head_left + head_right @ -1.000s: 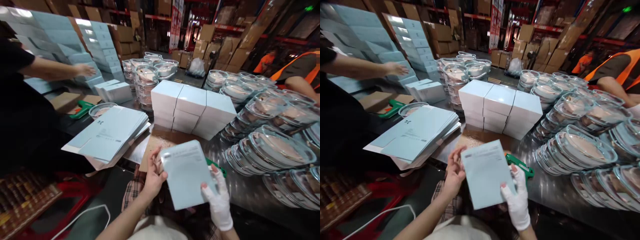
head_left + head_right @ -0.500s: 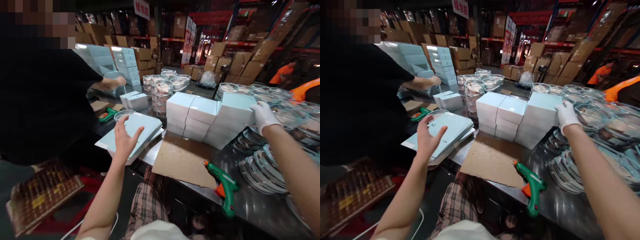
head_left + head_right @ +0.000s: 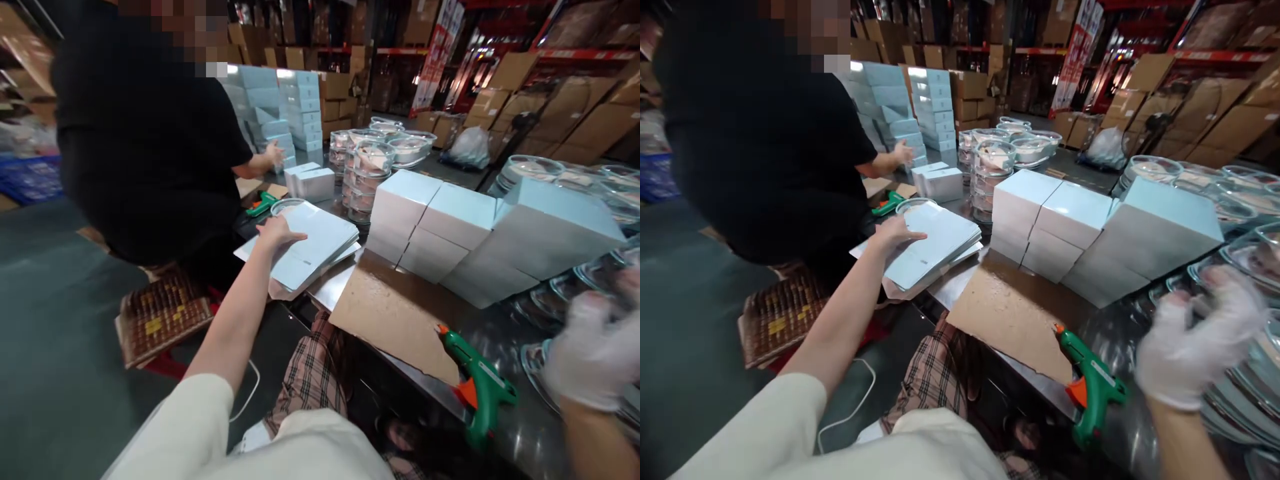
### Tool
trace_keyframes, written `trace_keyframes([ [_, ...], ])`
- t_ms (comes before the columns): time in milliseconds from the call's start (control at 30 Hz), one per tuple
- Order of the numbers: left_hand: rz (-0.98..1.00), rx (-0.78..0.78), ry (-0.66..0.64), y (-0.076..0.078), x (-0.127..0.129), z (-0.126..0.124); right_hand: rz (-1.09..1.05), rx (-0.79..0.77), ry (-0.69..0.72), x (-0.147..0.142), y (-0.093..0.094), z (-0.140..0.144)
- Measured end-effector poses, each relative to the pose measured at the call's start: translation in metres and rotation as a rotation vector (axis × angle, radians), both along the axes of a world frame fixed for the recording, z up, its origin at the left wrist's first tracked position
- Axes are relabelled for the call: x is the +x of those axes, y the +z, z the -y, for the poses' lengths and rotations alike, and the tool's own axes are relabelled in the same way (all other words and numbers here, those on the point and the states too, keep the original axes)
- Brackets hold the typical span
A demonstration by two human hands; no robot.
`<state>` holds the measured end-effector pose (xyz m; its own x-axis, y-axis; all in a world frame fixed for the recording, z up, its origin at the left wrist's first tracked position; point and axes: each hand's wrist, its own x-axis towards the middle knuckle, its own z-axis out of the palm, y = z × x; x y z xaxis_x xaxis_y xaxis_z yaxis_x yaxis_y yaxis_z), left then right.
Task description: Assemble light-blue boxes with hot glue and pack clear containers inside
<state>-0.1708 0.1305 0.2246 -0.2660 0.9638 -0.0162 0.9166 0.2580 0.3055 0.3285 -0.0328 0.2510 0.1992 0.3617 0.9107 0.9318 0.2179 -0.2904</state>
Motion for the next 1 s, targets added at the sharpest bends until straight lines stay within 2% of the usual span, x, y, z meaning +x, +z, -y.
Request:
trace_keyframes([
  [33,-0.009,0.063,0.042,0.007,0.002,0.010,0.054,-0.136,0.090,-0.018,-0.023,0.022],
  [100,-0.011,0.280,0.125,0.023,0.015,0.039,0.182,-0.215,0.246,-0.052,-0.059,0.058],
  [167,0.065,0.523,0.122,0.033,0.041,0.079,0.169,-0.270,0.312,-0.080,-0.075,0.078],
  [200,0.108,0.628,0.043,0.032,0.058,0.100,0.137,-0.274,0.320,-0.090,-0.075,0.082],
  [267,0.250,0.691,-0.285,0.018,0.096,0.140,0.078,-0.233,0.307,-0.101,-0.067,0.083],
  [333,0.390,0.598,-0.660,-0.014,0.129,0.172,0.061,-0.237,0.279,-0.099,-0.059,0.082],
  [367,0.450,0.532,-0.795,-0.034,0.142,0.183,0.054,-0.274,0.274,-0.095,-0.059,0.084],
  [400,0.501,0.472,-0.865,-0.054,0.150,0.192,0.028,-0.338,0.277,-0.090,-0.061,0.088],
  [467,0.578,0.422,-0.902,-0.091,0.156,0.200,-0.109,-0.527,0.308,-0.079,-0.074,0.100],
  [533,0.628,0.409,-0.893,-0.114,0.150,0.202,-0.349,-0.781,0.379,-0.071,-0.092,0.114],
  [600,0.648,0.376,-0.904,-0.125,0.140,0.202,-0.622,-1.066,0.534,-0.068,-0.109,0.124],
  [667,0.628,0.306,-0.962,-0.128,0.134,0.203,-0.845,-1.285,0.809,-0.071,-0.119,0.129],
  [733,0.596,0.225,-1.068,-0.130,0.135,0.206,-1.003,-1.394,1.073,-0.076,-0.124,0.132],
  [800,0.586,0.131,-1.200,-0.135,0.140,0.212,-1.048,-1.448,1.230,-0.077,-0.127,0.139],
  [900,0.610,-0.064,-1.338,-0.139,0.139,0.220,-0.889,-1.500,1.272,-0.065,-0.131,0.161],
  [967,0.630,-0.125,-1.304,-0.134,0.131,0.220,-0.835,-1.393,1.137,-0.051,-0.138,0.181],
  [1000,0.654,-0.103,-1.234,-0.129,0.126,0.219,-0.860,-1.256,1.002,-0.045,-0.142,0.191],
])
